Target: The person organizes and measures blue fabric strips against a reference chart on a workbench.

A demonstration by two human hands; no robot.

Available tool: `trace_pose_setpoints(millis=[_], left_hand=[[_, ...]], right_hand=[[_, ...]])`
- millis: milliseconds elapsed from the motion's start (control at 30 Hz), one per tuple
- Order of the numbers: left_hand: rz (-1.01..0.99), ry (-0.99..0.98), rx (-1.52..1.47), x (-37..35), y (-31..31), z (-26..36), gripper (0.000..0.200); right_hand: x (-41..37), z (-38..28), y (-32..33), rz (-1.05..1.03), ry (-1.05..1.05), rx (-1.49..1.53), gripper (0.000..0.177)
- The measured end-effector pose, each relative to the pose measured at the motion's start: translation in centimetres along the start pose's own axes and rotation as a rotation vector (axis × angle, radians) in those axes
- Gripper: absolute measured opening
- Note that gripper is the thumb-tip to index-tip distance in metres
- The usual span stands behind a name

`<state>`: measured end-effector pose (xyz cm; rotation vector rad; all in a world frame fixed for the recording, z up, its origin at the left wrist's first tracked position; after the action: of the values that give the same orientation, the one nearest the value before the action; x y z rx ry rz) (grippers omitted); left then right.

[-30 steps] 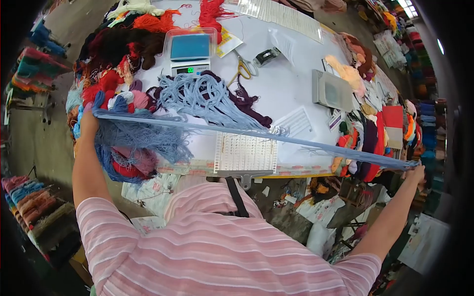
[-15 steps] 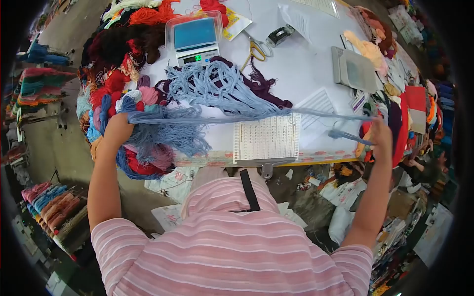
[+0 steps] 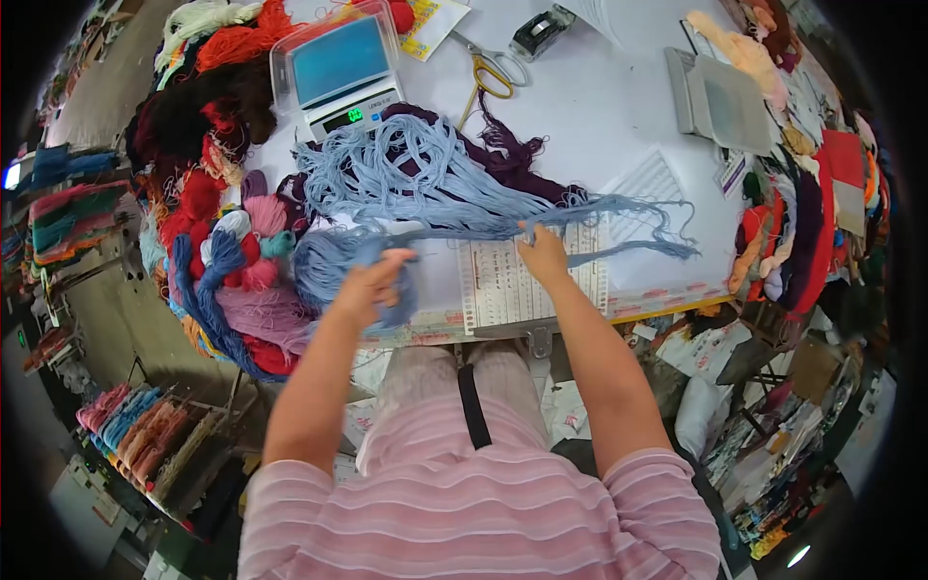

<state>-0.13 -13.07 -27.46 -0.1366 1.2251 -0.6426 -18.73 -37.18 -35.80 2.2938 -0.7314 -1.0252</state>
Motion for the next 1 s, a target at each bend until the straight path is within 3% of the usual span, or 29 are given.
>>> trace_pose_setpoints(millis=[67, 200, 300, 400, 467, 600, 667, 700, 767, 900, 967, 1000], left_hand=[[0.077, -0.081, 0.280, 5.7, -1.6, -3.4, 0.023], [0.205, -0.439, 0.945, 12.0, -4.7, -8.3, 0.039], [0.236, -0.571, 1.144, 11.6, -7.8, -8.0, 0.040], [0.266, -0.514, 1.224, 13.1, -7.0, -8.8, 0.026], [0.297, -0.497, 1.277, 13.5, -6.1, -9.3, 0.028], [0.291, -0.468, 1.387, 11.1, -7.4, -6.9, 0.031], [0.333, -0.443, 1.413, 10.5, -7.0, -5.9, 0.029], [0.364, -0.426, 1.332, 10.3, -6.5, -5.4, 0.028], [0.367, -0.489, 1.198, 10.2, -6.1, -4.9, 0.027], [0.347, -0.504, 1.190, 9.4, -4.4, -3.8, 0.028], [0.512, -0.391, 1.322, 10.2, 0.2, -3.0, 0.028], [0.527, -0.361, 1.216, 9.5, 1.8, -2.6, 0.030]], right_hand=[[0.4, -0.5, -1.3, 0.008, 0.093, -0.354, 0.020], [1.0, -0.8, -1.8, -0.003, 0.158, -0.463, 0.019], [-0.2, -1.7, -0.3, 0.044, 0.224, -0.343, 0.027], [-1.5, -1.8, 0.6, -0.076, 0.115, -0.105, 0.035], [-2.1, -1.7, 0.3, -0.188, 0.147, 0.017, 0.040], [-3.3, -2.2, 0.9, -0.183, 0.211, 0.166, 0.040], [-4.5, -3.2, 2.3, -0.289, -0.112, 0.626, 0.036], [-4.7, -3.5, 2.9, -0.291, -0.108, 0.627, 0.036], [-4.8, -3.5, 4.2, -0.315, -0.164, 0.963, 0.029], [-6.2, -4.3, 7.1, -0.270, -0.213, 0.918, 0.023], [-7.9, -5.6, 12.0, -0.076, -0.295, 1.204, 0.020], [-7.8, -4.4, 13.8, -0.040, -0.245, 1.165, 0.015]])
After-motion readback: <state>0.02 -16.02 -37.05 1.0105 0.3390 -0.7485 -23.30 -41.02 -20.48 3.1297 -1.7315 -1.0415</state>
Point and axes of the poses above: each hand's wrist, its own x-axis towards the middle knuckle, its own y-axis out of the back of the hand, z = x × y, the point moved 5 cm from there along x, towards the middle knuckle, and after that the axes turned 5 degrees about -x, right-handed, at the moved point
